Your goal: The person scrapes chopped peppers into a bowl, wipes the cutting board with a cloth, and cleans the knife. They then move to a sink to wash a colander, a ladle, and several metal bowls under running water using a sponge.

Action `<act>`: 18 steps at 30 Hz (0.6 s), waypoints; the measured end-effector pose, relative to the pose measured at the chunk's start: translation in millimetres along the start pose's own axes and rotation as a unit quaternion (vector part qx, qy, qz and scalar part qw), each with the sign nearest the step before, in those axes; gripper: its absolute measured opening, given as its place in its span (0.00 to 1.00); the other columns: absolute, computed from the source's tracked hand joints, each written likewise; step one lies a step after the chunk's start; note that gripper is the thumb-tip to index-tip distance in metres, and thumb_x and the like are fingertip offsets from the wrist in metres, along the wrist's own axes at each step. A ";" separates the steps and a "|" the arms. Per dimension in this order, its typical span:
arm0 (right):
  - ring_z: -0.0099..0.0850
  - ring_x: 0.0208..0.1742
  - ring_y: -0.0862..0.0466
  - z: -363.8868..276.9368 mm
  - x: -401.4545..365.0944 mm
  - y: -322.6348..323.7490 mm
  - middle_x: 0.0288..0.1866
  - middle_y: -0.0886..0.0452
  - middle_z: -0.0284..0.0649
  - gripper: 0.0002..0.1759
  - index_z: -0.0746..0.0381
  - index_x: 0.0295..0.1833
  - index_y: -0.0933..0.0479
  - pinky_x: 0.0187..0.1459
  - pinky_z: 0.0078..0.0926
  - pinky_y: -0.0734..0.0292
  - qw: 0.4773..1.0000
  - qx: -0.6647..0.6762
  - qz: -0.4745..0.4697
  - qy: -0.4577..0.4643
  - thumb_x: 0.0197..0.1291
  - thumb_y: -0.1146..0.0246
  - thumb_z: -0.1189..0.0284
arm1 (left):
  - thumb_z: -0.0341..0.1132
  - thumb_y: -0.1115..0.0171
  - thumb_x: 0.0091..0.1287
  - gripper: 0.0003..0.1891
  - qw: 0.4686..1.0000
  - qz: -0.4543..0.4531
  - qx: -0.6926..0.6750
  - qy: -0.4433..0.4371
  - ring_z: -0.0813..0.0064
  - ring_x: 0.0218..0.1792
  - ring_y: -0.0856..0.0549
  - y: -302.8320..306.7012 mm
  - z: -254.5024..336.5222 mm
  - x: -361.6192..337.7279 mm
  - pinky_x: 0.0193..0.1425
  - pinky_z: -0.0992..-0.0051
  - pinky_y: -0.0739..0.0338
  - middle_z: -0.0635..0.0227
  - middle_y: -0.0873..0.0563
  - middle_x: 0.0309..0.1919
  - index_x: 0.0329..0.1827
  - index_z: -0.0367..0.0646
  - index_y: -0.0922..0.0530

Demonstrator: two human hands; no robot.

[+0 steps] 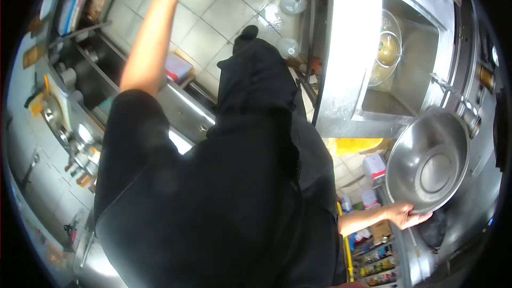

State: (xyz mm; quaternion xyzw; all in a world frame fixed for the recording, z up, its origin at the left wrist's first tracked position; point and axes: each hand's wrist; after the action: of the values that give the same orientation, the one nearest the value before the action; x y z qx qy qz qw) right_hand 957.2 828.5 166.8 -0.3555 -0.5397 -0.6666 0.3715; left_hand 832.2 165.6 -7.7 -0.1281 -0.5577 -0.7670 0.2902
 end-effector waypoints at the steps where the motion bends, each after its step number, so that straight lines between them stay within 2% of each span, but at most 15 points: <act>1: 0.33 0.50 0.19 -5.5 6.2 5.6 0.50 0.20 0.46 0.18 0.70 0.51 0.24 0.52 0.27 0.24 1.000 -0.013 -0.009 -0.015 0.52 0.40 0.82 | 0.35 0.47 0.56 0.16 0.998 0.064 -0.005 -0.027 0.51 0.31 0.18 -49.1 -77.7 -55.8 0.36 0.58 0.24 0.48 0.18 0.28 0.43 0.34 0.22; 2: 0.32 0.49 0.19 6.7 4.1 9.9 0.50 0.20 0.45 0.18 0.70 0.52 0.24 0.52 0.26 0.24 0.999 0.014 -0.009 -0.049 0.52 0.39 0.81 | 0.37 0.47 0.58 0.17 0.989 -0.037 -0.014 0.145 0.52 0.32 0.18 -101.7 -108.7 -101.4 0.37 0.58 0.24 0.48 0.18 0.30 0.44 0.35 0.22; 3: 0.31 0.49 0.20 14.6 0.2 11.7 0.50 0.20 0.45 0.18 0.71 0.52 0.25 0.51 0.26 0.24 0.996 0.040 -0.009 -0.083 0.53 0.38 0.80 | 0.40 0.48 0.60 0.17 0.941 -0.135 -0.028 0.310 0.53 0.33 0.18 -126.8 -109.7 -129.8 0.38 0.58 0.24 0.48 0.18 0.32 0.44 0.35 0.22; 4: 0.30 0.48 0.20 21.4 -5.9 14.6 0.51 0.20 0.45 0.19 0.71 0.52 0.25 0.51 0.25 0.25 0.986 0.081 -0.017 -0.147 0.53 0.38 0.80 | 0.36 0.41 0.48 0.10 0.922 -0.213 0.046 0.320 0.54 0.37 0.17 -153.4 -103.2 -159.8 0.42 0.61 0.23 0.50 0.17 0.31 0.29 0.38 0.20; 5: 0.29 0.48 0.20 20.3 -9.9 15.5 0.51 0.20 0.45 0.19 0.71 0.52 0.25 0.50 0.24 0.25 0.970 0.118 -0.025 -0.210 0.53 0.37 0.80 | 0.36 0.41 0.46 0.12 0.917 -0.259 0.053 0.299 0.52 0.36 0.18 -167.8 -86.0 -186.3 0.41 0.59 0.23 0.49 0.18 0.29 0.30 0.38 0.20; 6: 0.28 0.44 0.21 25.2 -19.0 12.9 0.47 0.19 0.43 0.17 0.70 0.49 0.23 0.48 0.24 0.25 0.968 0.077 -0.038 -0.234 0.52 0.37 0.80 | 0.31 0.42 0.46 0.10 0.909 -0.273 0.019 0.314 0.50 0.38 0.18 -201.0 -74.4 -219.1 0.42 0.59 0.23 0.47 0.18 0.31 0.30 0.35 0.20; 7: 0.27 0.40 0.21 32.8 -23.3 12.8 0.43 0.18 0.42 0.15 0.70 0.46 0.22 0.45 0.24 0.26 0.965 0.035 -0.049 -0.257 0.51 0.37 0.81 | 0.34 0.41 0.48 0.10 0.894 -0.309 -0.016 0.325 0.50 0.38 0.18 -232.8 -59.2 -250.0 0.43 0.58 0.24 0.48 0.18 0.31 0.30 0.37 0.20; 8: 0.25 0.32 0.26 42.9 -23.0 22.2 0.32 0.20 0.38 0.06 0.70 0.35 0.21 0.39 0.26 0.28 0.972 -0.037 -0.110 -0.203 0.50 0.38 0.81 | 0.33 0.42 0.48 0.11 0.875 -0.346 -0.032 0.336 0.50 0.38 0.18 -255.4 -36.3 -267.6 0.44 0.59 0.24 0.48 0.18 0.33 0.32 0.36 0.20; 9: 0.26 0.28 0.31 27.5 -20.0 23.1 0.25 0.26 0.36 0.02 0.68 0.27 0.25 0.35 0.29 0.31 0.948 -0.102 -0.098 -0.286 0.45 0.40 0.81 | 0.33 0.42 0.49 0.12 0.863 -0.358 -0.080 0.349 0.50 0.40 0.19 -293.6 -22.1 -298.4 0.45 0.59 0.24 0.48 0.18 0.35 0.34 0.36 0.20; 10: 0.28 0.28 0.31 25.6 -21.6 27.6 0.25 0.27 0.37 0.03 0.68 0.26 0.26 0.35 0.31 0.32 0.940 -0.123 -0.111 -0.298 0.43 0.42 0.80 | 0.32 0.43 0.50 0.12 0.855 -0.378 -0.119 0.335 0.50 0.40 0.18 -309.4 2.3 -308.1 0.46 0.60 0.24 0.47 0.18 0.35 0.35 0.36 0.20; 11: 0.30 0.28 0.31 26.6 -26.6 32.7 0.25 0.27 0.38 0.04 0.68 0.25 0.27 0.35 0.32 0.32 0.931 -0.143 -0.121 -0.314 0.40 0.43 0.79 | 0.32 0.42 0.49 0.11 0.812 -0.423 -0.145 0.375 0.51 0.40 0.18 -328.2 27.8 -313.8 0.47 0.59 0.24 0.47 0.17 0.35 0.33 0.35 0.20; 12: 0.31 0.28 0.31 23.5 -29.3 35.3 0.25 0.27 0.39 0.05 0.68 0.25 0.27 0.35 0.33 0.32 0.928 -0.142 -0.124 -0.321 0.38 0.44 0.79 | 0.30 0.41 0.47 0.10 0.811 -0.409 -0.175 0.380 0.50 0.39 0.18 -370.9 43.3 -341.8 0.47 0.60 0.24 0.47 0.17 0.33 0.31 0.34 0.20; 14: 0.31 0.29 0.31 2.5 -30.1 39.2 0.26 0.27 0.40 0.05 0.68 0.25 0.27 0.35 0.33 0.33 0.916 -0.166 -0.149 -0.333 0.37 0.44 0.79 | 0.29 0.41 0.47 0.09 0.793 -0.412 -0.198 0.402 0.50 0.39 0.18 -391.6 86.0 -342.5 0.46 0.60 0.24 0.47 0.17 0.33 0.31 0.34 0.20; 16: 0.32 0.29 0.29 8.7 -38.3 43.3 0.27 0.26 0.42 0.07 0.69 0.27 0.27 0.33 0.31 0.31 0.907 -0.156 -0.131 -0.368 0.37 0.43 0.78 | 0.28 0.41 0.47 0.08 0.779 -0.411 -0.218 0.421 0.50 0.39 0.18 -424.7 102.7 -351.2 0.46 0.60 0.24 0.47 0.17 0.33 0.30 0.34 0.19; 18: 0.33 0.27 0.29 -20.3 -43.0 37.4 0.26 0.27 0.42 0.08 0.69 0.28 0.29 0.32 0.30 0.30 0.885 -0.171 -0.096 -0.422 0.38 0.42 0.77 | 0.32 0.41 0.52 0.12 0.763 -0.392 -0.292 0.423 0.53 0.36 0.17 -474.6 117.9 -383.3 0.39 0.61 0.24 0.47 0.17 0.34 0.35 0.31 0.21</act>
State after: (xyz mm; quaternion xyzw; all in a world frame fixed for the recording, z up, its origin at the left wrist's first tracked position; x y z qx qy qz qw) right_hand 1008.9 808.0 142.8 -0.6075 -0.5548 -0.5680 -0.0232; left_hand 844.3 490.5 -537.1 0.3612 -0.1286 -0.9159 0.1192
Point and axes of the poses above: each hand's wrist, its own x-axis towards the middle knuckle, its own y-axis out of the back of the hand, z = x × y
